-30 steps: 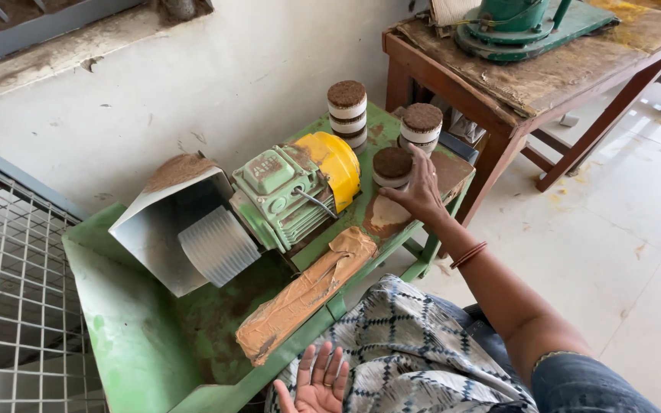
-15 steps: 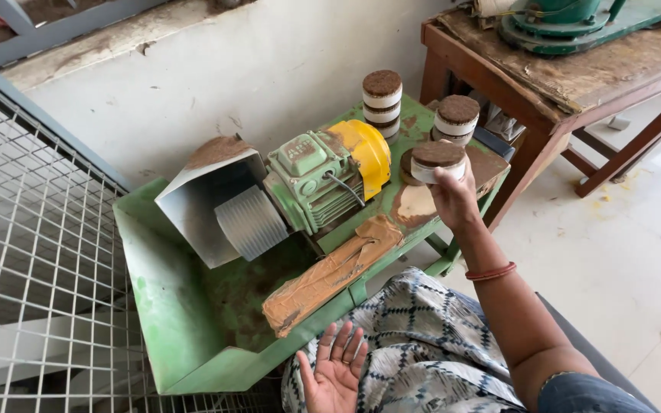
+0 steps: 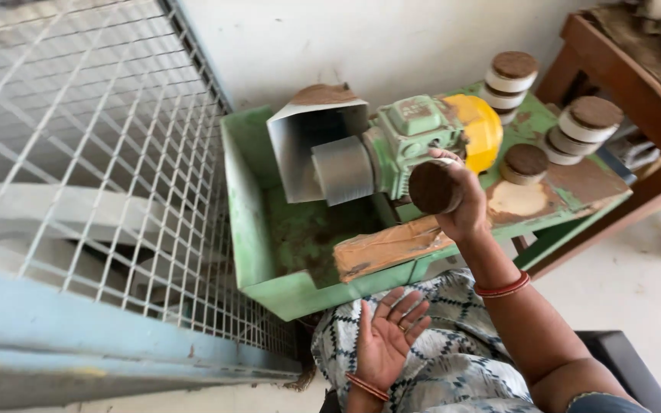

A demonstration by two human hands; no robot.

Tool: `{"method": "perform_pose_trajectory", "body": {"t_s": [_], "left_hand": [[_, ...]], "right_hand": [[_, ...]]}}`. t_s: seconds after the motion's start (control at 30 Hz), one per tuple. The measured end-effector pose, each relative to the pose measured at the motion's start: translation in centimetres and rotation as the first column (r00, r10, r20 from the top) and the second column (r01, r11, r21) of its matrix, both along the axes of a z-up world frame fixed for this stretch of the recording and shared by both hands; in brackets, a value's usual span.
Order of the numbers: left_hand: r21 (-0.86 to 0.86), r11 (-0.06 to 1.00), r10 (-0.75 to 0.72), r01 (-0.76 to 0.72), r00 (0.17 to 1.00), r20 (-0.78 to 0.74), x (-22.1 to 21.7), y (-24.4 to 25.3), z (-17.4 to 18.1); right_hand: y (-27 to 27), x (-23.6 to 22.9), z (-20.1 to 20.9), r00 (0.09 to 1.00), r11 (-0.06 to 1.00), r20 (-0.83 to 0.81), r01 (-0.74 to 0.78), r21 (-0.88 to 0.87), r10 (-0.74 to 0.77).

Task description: The person repeatedly picks up small, round, brown discs from a stack and feeds them into a green electric grinder. After each disc is processed, the person places the resulting powder into a small white container and stacks it on the table.

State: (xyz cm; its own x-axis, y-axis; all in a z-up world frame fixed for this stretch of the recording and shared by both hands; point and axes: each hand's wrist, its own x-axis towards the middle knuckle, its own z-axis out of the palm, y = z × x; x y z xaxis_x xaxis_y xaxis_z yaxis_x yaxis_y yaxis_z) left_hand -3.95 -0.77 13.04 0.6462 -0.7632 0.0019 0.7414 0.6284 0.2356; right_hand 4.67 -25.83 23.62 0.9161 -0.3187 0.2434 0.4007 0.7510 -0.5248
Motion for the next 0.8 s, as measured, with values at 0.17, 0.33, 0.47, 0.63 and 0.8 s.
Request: {"method": "perform_pose_trajectory", "body": {"t_s": [0.17, 0.33, 0.47, 0.63, 0.8], "left_hand": [[-0.021, 1.000, 0.000, -0.001, 0.999, -0.032, -0.1, 0.1, -0.4], [-0.024, 1.000, 0.015, -0.016, 1.000, -0.019, 0.1, 0.4, 0.2], [-0.035, 0.999, 0.034, -0.036, 0.998, -0.056, 0.1, 0.6, 0.1], [-0.075, 0.996, 0.031, -0.041, 0.991, -0.131, 0.3, 0.5, -0.5], [-0.087, 0.996, 0.004, -0.020, 0.983, -0.181, 0.2, 0.3, -0.4]], "right_hand": [[8.0, 5.3, 2.8, 0.825, -0.122, 0.394, 0.378, -0.918, -0.405], [9.0, 13.8, 4.2, 0.607, -0.666, 0.772, 0.499, -0.555, -0.189], [9.5, 15.1, 4.4, 0.605, -0.657, 0.751, 0.458, -0.599, -0.263], [10.7, 9.3, 2.7, 0.633, -0.658, 0.751, 0.487, -0.574, -0.187], [9.3, 9.2, 1.4, 0.591, -0.697, 0.795, 0.512, -0.503, -0.140]]}}
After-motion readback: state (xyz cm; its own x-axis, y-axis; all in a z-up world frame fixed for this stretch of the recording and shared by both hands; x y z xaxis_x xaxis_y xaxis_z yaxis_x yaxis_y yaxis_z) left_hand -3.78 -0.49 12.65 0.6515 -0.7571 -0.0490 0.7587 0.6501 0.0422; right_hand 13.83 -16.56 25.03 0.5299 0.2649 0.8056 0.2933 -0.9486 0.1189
